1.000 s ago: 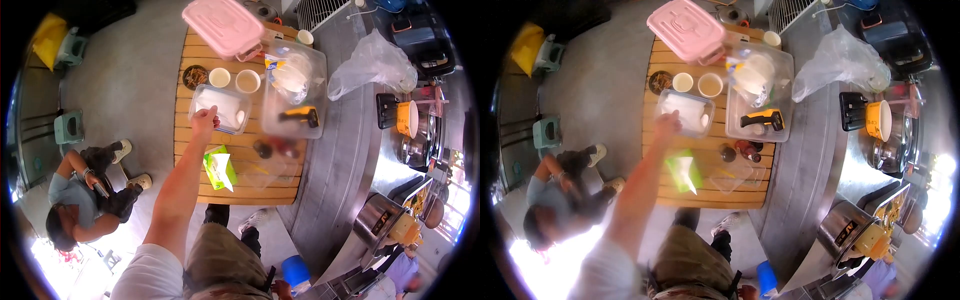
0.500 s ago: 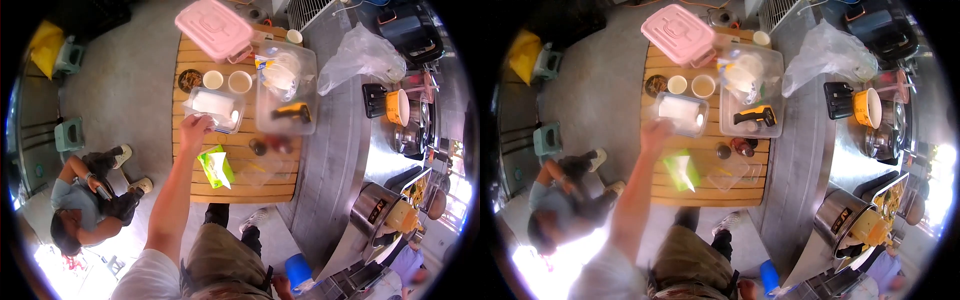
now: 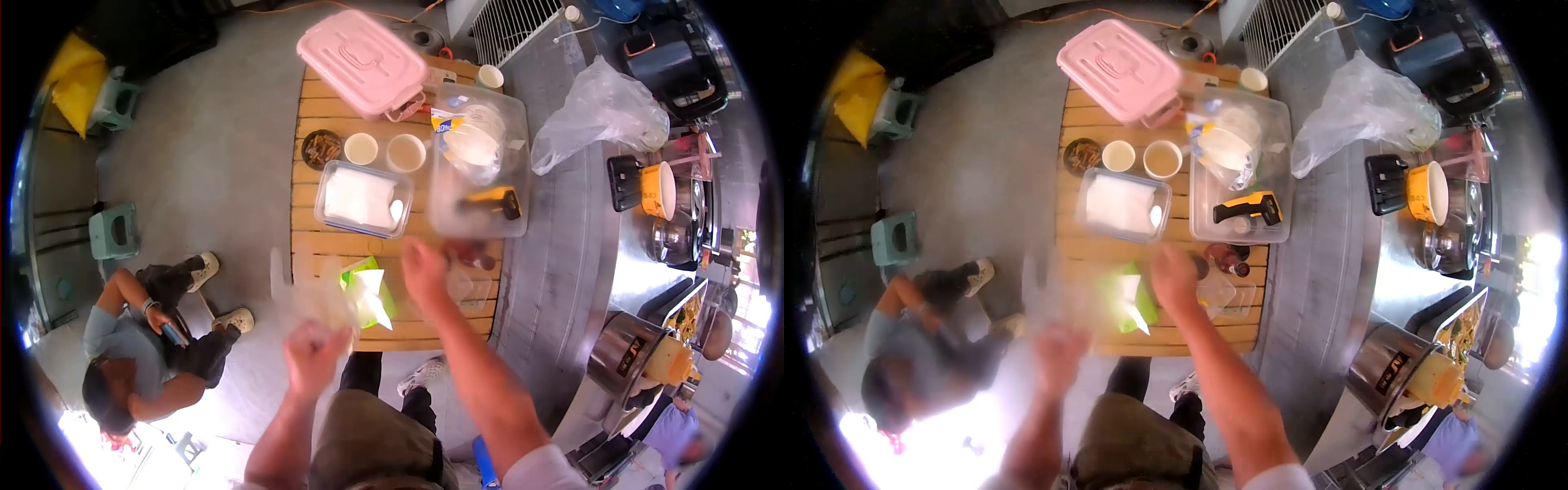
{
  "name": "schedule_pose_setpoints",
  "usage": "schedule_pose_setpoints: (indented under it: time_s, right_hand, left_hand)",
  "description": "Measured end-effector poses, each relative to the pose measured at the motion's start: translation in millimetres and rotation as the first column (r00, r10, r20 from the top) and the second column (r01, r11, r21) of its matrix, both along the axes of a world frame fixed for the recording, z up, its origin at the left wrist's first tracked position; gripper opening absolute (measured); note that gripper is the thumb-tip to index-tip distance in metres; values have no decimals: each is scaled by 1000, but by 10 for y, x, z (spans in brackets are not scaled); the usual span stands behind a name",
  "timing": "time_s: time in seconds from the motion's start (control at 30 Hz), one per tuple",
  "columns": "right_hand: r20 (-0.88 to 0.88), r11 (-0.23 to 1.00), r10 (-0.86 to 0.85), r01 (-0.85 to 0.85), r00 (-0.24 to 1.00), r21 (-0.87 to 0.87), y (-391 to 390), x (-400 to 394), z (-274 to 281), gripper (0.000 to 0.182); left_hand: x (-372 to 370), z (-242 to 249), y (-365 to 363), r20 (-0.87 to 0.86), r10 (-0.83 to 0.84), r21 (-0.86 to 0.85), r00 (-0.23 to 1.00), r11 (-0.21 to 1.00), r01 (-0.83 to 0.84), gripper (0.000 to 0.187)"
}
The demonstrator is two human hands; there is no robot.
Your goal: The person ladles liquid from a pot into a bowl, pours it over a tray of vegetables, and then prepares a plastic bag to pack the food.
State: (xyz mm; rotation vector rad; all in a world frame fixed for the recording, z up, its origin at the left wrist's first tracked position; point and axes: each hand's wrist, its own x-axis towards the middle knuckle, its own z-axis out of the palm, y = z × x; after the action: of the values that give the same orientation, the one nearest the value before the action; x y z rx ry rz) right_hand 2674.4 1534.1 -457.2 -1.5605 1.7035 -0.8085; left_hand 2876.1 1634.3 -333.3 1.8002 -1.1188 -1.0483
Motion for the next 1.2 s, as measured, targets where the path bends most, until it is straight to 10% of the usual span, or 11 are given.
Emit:
schedule_pose_setpoints:
  time_s: [0.2, 0.4, 0.7, 1.2]
  right_hand:
    - [-593, 962, 272, -228, 758, 150, -1163, 599, -763, 19]
    - [-706, 930, 363, -283, 608, 235, -1125, 770, -1132, 12]
    - [-656, 795, 234, -530, 718, -296, -968, 795, -406, 8]
    - [-445, 828, 438, -543, 781, -139, -1032, 502, -464, 8]
  left_hand:
    - [171, 21, 614, -205, 32, 269, 978, 963, 25, 26]
    - [366, 42, 653, -288, 106, 484, 952, 874, 49, 22]
    - [430, 95, 777, -420, 174, 456, 891, 889, 41, 19]
    - [257, -79, 966, -415, 261, 593, 872, 804, 42, 20]
